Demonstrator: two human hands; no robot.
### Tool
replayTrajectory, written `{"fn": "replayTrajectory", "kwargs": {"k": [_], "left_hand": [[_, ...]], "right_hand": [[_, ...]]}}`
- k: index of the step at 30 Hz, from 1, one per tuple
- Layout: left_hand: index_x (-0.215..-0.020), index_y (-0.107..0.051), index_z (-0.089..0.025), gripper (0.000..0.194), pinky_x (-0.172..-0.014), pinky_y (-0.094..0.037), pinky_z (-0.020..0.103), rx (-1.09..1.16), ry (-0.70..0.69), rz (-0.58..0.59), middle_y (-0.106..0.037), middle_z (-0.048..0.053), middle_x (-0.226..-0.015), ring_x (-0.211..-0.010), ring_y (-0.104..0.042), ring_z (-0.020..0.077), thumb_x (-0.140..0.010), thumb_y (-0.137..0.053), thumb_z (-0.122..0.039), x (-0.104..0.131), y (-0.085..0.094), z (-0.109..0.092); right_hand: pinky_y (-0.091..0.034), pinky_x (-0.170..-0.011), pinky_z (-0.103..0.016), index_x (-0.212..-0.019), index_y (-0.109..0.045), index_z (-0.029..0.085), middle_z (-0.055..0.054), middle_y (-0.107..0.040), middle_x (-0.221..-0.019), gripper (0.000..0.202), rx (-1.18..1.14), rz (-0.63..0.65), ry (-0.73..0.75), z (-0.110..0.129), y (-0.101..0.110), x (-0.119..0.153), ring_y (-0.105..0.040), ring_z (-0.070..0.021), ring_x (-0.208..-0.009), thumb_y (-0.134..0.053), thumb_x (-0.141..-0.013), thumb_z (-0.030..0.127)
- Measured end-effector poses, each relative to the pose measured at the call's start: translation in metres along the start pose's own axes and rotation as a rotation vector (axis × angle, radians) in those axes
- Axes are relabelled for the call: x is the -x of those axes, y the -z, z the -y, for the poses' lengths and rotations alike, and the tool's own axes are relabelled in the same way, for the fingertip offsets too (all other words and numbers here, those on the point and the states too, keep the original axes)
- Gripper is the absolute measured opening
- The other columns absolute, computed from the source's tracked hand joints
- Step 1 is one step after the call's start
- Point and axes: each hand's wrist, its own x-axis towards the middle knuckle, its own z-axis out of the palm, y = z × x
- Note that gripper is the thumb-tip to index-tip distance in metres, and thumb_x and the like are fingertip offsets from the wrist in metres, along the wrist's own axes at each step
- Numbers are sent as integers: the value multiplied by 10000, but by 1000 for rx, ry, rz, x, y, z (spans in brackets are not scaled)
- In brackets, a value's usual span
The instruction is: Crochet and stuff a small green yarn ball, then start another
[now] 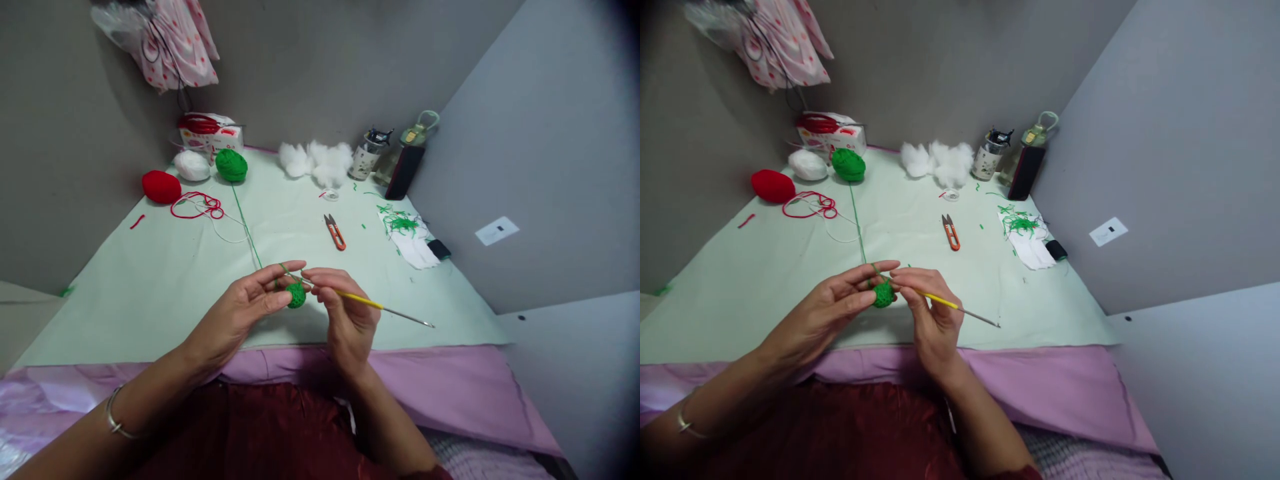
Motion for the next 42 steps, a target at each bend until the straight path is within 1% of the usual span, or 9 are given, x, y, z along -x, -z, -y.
{"fn": "replayTrajectory", "kwargs": {"k": [7,11,14,16,18,22,28,34,42], "left_hand": [[-1395,-668,-304,556,-1021,-458,310,-8,29,-15,-723,28,-1094,-1064,-641,182,-859,-813,-286,2,0,-2],[-1479,-587,-297,716,-1001,-490,322,-5,-11,-74,-711,12,-1007,-1043,-654,194,-815,-847,-244,1,-4,1],[-1423,-643,-244,617,-946,-510,291,135,58,-71,-735,30,-990,-993,-666,183,-837,-833,-263,-1,-6,3],[-1345,-707,-206,488,-889,-521,255,249,123,-56,-749,40,-963,-907,-666,152,-872,-804,-284,-2,-5,1],[-1271,-754,-175,388,-841,-530,227,314,143,-40,-761,51,-949,-850,-660,129,-899,-779,-283,-3,-3,-2],[-1263,-760,-177,353,-842,-525,209,304,107,19,-776,57,-981,-858,-667,117,-921,-757,-263,-3,-2,-5],[-1298,-736,-280,420,-951,-492,268,195,80,4,-771,22,-1117,-981,-675,143,-883,-798,-267,-3,-2,-1],[-1252,-761,-277,429,-983,-447,268,105,62,-57,-771,23,-1121,-1044,-641,155,-831,-840,-290,-4,0,-2],[-1281,-750,-235,481,-909,-469,270,165,89,-48,-738,33,-1036,-939,-628,153,-807,-829,-267,-8,0,-7]], "right_hand": [[-583,-674,-311,-1015,-776,259,-28,-790,-926,191,-46,58,-102,0,4,-3,-687,-149,-738,-586,-1016,244],[-611,-781,-363,-1153,-767,321,-49,-777,-1060,282,333,101,232,-6,2,7,-720,-199,-933,-662,-951,155],[-613,-765,-377,-1228,-741,372,-56,-756,-1119,388,420,23,391,-8,1,12,-708,-215,-969,-676,-933,130],[-601,-739,-372,-1166,-763,341,-55,-751,-1028,314,305,-21,294,-7,3,9,-696,-207,-910,-639,-958,142],[-571,-700,-349,-1041,-783,281,-45,-730,-900,213,131,-60,102,-3,7,1,-668,-181,-797,-609,-982,173],[-509,-622,-296,-930,-771,230,-23,-704,-834,159,-186,-71,-122,3,10,-10,-591,-124,-647,-623,-987,248],[-552,-744,-315,-969,-795,259,-23,-769,-938,144,-107,32,-147,-3,0,-8,-669,-159,-830,-653,-979,248],[-564,-711,-289,-972,-797,268,-5,-774,-918,155,-111,40,-139,0,-1,-9,-672,-134,-766,-647,-980,228],[-535,-704,-286,-968,-800,274,1,-726,-890,159,-191,-34,-156,-1,2,-9,-653,-114,-722,-647,-985,232]]}}
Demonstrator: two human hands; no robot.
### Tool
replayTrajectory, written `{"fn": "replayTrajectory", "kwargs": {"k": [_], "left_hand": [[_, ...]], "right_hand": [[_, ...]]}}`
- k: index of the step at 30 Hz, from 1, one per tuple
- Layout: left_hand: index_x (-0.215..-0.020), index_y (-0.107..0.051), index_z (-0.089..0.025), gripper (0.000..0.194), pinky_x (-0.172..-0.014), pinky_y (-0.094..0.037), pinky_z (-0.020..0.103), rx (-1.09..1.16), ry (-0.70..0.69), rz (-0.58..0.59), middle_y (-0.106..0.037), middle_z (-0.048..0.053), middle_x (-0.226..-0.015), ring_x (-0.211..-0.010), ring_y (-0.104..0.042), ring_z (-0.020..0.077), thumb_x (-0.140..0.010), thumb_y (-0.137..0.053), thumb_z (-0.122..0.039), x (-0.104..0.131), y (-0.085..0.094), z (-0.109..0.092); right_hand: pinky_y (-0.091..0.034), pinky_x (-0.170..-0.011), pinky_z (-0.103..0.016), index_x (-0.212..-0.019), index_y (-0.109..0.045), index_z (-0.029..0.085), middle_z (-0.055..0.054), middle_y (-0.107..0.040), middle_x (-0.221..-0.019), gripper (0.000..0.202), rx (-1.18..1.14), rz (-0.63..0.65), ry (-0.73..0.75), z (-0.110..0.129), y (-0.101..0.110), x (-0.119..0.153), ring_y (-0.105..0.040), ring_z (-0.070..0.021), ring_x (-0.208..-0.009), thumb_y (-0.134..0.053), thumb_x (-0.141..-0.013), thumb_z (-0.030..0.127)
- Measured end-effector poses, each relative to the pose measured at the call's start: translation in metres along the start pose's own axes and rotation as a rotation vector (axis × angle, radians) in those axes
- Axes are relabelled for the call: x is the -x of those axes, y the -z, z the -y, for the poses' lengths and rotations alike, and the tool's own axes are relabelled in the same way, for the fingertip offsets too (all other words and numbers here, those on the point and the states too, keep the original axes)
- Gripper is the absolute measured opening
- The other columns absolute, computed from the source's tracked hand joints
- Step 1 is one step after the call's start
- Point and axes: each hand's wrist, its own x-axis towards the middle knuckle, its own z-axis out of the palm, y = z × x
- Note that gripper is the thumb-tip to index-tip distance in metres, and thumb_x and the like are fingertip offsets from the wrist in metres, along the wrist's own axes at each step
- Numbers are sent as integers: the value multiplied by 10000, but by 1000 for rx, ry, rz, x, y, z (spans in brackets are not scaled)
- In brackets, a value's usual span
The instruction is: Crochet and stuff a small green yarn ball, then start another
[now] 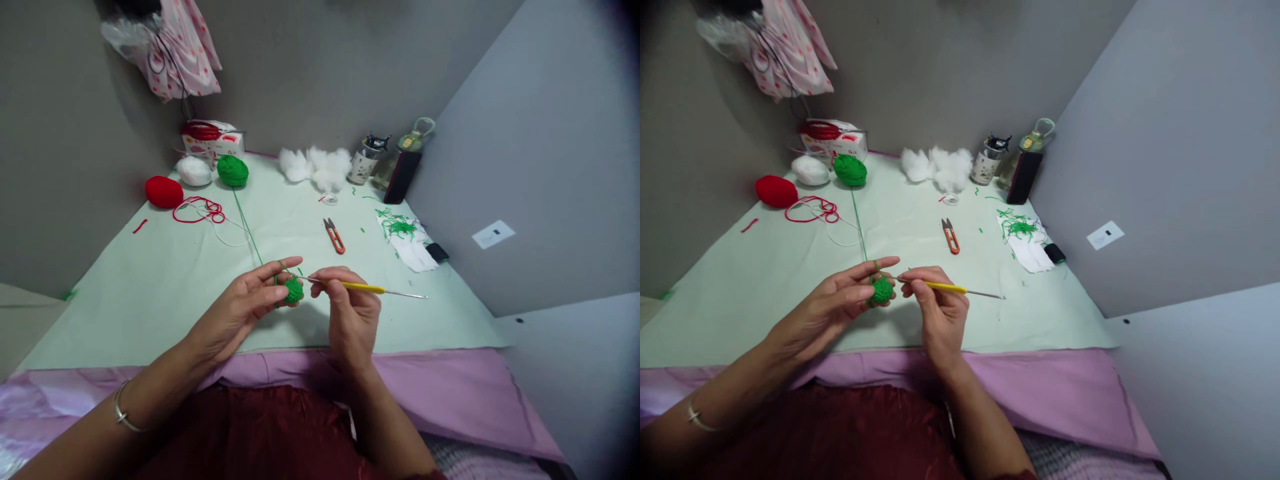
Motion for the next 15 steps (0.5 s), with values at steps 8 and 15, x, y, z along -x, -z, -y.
{"fn": "replayTrajectory", "kwargs": {"k": [8,15], "left_hand": [[-1218,-789,-199,418,-856,-469,272,5,17,45,-707,34,-919,-847,-612,152,-812,-796,-301,1,3,-2],[-1280,-753,-322,494,-1047,-417,342,-249,-95,13,-752,33,-1199,-1160,-606,228,-795,-850,-308,1,0,2]], "right_hand": [[-507,-603,-233,-866,-792,223,-3,-710,-786,148,-230,-36,-154,2,6,-8,-624,-93,-633,-697,-950,299],[-560,-734,-284,-963,-801,251,-29,-792,-916,134,110,80,28,3,-3,-5,-669,-140,-766,-667,-969,256]]}}
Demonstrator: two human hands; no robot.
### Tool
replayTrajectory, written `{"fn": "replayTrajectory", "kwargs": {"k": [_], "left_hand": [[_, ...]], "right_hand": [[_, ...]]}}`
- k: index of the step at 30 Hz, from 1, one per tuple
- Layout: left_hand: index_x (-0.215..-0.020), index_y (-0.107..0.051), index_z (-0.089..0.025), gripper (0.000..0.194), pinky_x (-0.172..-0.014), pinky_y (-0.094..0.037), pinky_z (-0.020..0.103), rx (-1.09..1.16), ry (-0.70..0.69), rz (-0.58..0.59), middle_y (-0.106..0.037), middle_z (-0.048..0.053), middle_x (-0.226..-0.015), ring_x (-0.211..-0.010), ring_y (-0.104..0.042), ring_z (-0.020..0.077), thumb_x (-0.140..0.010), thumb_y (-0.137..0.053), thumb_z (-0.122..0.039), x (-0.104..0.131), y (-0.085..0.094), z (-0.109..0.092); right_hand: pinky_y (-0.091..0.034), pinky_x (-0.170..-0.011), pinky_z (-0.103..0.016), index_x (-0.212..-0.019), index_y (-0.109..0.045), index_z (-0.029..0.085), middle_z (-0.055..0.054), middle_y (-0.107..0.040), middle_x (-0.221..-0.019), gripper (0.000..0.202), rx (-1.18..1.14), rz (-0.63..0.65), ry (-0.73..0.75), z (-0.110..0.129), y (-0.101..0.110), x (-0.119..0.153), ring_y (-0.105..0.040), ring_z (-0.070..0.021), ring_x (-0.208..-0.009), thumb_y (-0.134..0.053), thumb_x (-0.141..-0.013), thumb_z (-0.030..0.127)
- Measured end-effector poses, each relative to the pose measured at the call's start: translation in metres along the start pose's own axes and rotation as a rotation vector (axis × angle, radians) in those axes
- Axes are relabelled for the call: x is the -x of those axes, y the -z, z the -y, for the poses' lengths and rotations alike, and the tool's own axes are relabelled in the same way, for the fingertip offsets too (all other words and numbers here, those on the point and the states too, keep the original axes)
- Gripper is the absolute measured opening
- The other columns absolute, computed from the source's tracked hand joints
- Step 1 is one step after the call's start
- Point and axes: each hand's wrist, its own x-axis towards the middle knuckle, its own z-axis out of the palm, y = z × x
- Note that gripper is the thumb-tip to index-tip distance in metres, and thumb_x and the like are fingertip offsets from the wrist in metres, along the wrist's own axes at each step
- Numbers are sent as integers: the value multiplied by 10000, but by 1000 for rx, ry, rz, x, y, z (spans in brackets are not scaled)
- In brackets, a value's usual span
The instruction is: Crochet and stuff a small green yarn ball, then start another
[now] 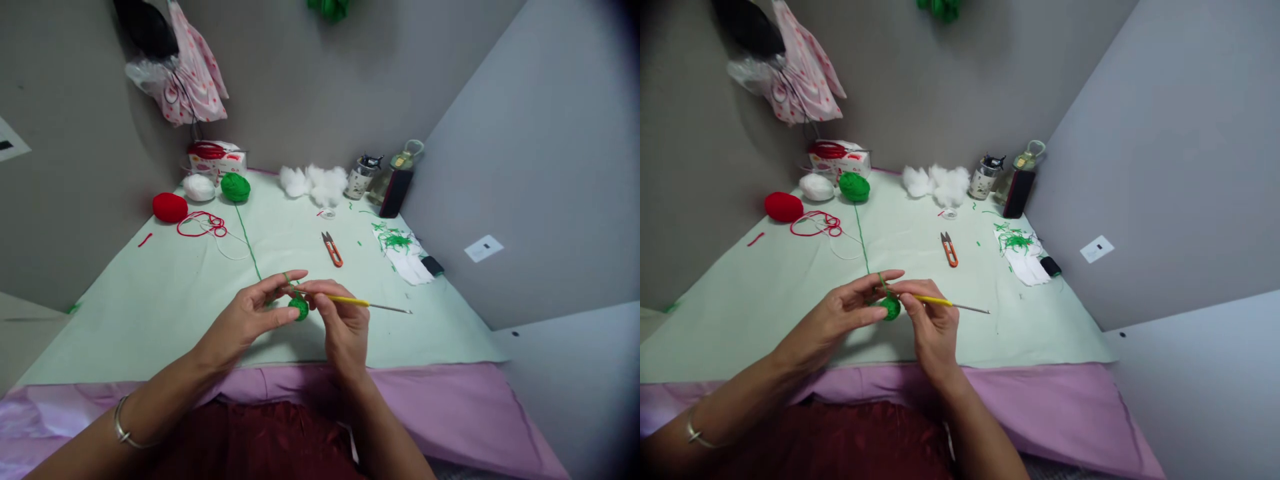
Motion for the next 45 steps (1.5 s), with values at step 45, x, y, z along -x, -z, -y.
{"fn": "replayTrajectory", "kwargs": {"k": [45], "left_hand": [[-1008,-743,-184,213,-806,-512,227,312,-20,-125,-794,33,-894,-843,-700,132,-839,-837,-274,-10,-2,-10]], "right_hand": [[-578,-736,-312,-1020,-763,248,-20,-755,-898,204,120,18,184,13,-3,-3,-701,-155,-837,-590,-999,142]]}}
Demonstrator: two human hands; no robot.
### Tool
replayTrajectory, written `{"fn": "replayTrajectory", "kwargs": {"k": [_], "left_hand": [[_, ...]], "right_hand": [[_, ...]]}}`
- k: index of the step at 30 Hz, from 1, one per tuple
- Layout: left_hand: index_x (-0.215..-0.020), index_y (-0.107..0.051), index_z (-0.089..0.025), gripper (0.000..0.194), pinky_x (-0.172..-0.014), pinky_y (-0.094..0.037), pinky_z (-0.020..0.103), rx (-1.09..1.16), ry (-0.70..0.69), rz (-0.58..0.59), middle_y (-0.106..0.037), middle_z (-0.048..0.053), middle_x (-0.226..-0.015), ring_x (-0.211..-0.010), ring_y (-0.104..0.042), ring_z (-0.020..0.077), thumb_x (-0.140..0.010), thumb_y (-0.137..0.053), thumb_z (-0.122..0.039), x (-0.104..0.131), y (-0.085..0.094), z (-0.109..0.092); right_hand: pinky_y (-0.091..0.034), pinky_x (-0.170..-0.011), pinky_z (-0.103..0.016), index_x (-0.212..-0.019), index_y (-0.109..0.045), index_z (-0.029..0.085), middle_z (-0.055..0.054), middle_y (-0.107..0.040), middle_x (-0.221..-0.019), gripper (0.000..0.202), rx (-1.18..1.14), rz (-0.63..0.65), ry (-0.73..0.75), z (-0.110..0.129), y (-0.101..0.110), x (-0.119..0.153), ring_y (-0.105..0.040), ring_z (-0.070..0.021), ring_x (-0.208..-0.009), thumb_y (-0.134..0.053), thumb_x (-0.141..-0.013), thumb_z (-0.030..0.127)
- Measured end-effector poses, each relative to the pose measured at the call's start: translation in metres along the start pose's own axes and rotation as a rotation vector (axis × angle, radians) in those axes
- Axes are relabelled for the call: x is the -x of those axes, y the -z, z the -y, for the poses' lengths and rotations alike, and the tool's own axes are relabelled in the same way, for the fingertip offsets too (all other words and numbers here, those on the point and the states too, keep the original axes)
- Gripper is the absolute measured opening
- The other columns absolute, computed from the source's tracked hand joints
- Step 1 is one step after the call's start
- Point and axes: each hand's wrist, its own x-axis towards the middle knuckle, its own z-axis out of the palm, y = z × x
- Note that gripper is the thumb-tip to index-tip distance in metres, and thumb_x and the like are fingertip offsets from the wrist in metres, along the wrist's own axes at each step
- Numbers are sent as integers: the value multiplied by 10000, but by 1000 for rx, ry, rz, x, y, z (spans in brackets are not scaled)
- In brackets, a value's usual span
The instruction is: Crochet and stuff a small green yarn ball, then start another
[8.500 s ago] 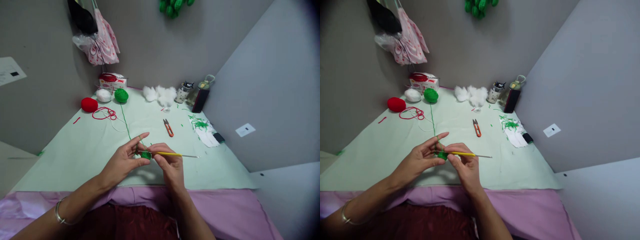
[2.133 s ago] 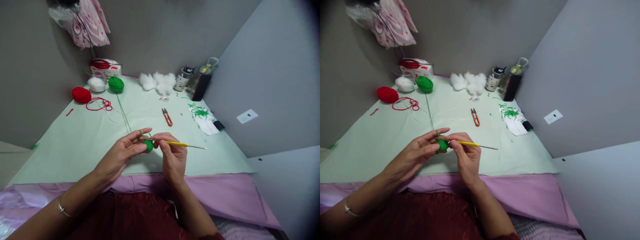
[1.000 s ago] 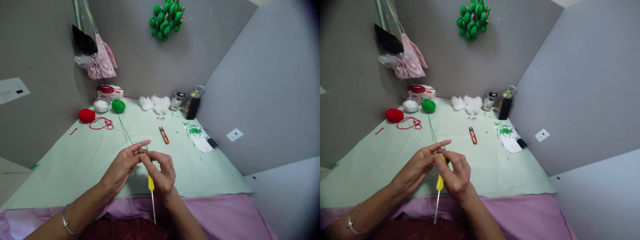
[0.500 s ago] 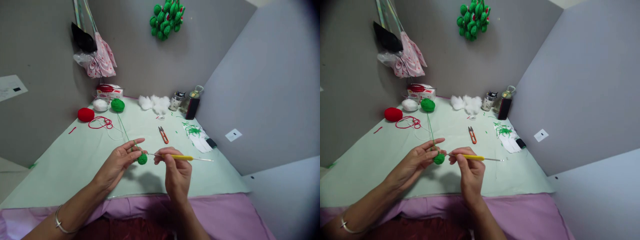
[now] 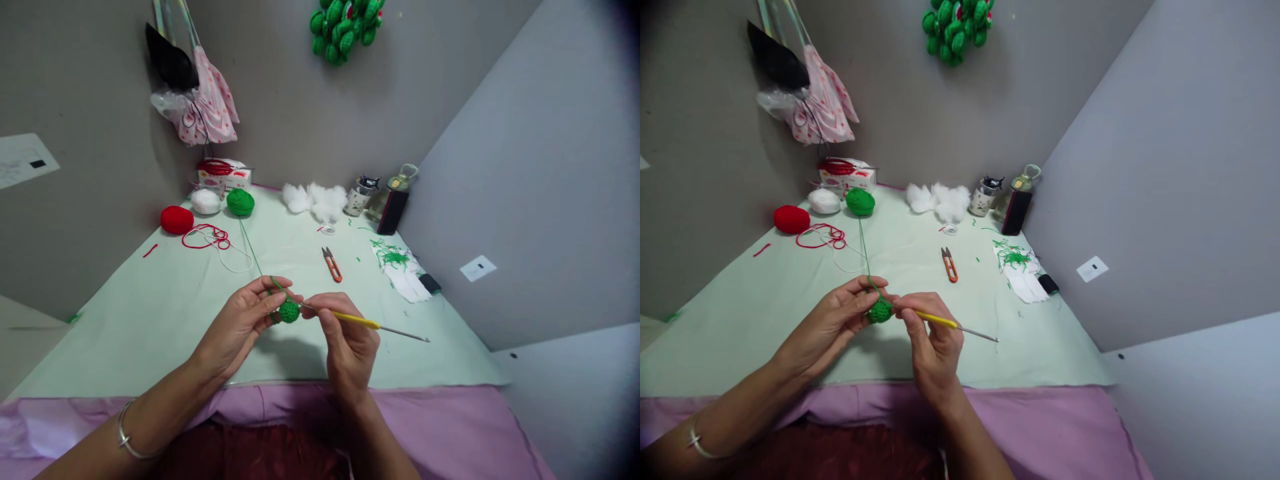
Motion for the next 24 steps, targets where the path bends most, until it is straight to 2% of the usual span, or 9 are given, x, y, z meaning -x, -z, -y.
{"fn": "replayTrajectory", "kwargs": {"k": [6,15,24], "left_hand": [[-1003,-746,-186,219,-826,-516,251,-9,6,-35,-797,45,-915,-873,-700,155,-826,-842,-272,1,-1,-1],[-973,-745,-174,218,-800,-513,268,-15,11,-34,-791,56,-897,-835,-695,166,-804,-850,-265,1,-3,-1],[-976,-736,-181,192,-799,-511,232,-14,16,-22,-793,40,-898,-834,-689,136,-831,-833,-260,0,-2,-1]], "right_hand": [[-595,-726,-354,-1013,-760,247,-28,-757,-889,200,27,-15,3,-1,0,3,-710,-176,-828,-584,-1000,154],[-598,-713,-336,-1041,-762,266,-21,-762,-910,218,3,-35,5,-1,-2,2,-719,-167,-825,-589,-1000,140],[-600,-685,-328,-1048,-761,267,-22,-761,-905,227,12,-33,17,-2,-2,4,-720,-166,-818,-579,-1006,139]]}}
